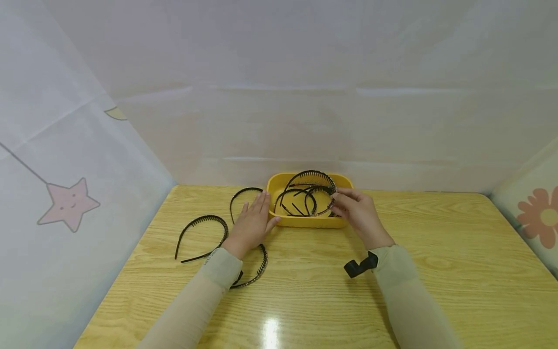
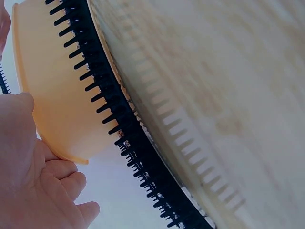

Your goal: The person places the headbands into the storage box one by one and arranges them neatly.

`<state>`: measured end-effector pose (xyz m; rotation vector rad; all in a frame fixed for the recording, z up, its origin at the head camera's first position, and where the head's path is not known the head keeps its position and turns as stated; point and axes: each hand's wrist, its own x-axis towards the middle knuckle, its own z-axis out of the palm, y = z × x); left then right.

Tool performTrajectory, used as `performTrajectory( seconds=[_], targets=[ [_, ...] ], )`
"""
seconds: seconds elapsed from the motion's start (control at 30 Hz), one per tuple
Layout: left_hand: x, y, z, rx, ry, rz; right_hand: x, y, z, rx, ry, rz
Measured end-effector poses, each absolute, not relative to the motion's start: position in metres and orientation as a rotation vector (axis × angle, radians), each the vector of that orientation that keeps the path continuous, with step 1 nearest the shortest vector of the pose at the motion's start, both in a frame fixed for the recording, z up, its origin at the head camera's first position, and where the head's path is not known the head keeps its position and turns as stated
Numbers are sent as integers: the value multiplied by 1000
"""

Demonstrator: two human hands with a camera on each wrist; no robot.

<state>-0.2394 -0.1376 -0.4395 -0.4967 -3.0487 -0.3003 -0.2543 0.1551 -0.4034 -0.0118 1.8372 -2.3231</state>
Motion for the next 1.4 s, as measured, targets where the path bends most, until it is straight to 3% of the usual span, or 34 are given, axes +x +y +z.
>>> performTrajectory(
  seconds=[0.53,1.4],
  targets=[
    [-238,-137,-439,-512,-3042,-302,-276,132,-411,97,1950,-2332],
    [-239,-139,-438,-495,-3051,-285,-284,115,-419,-33,2272,-2065]
  ],
)
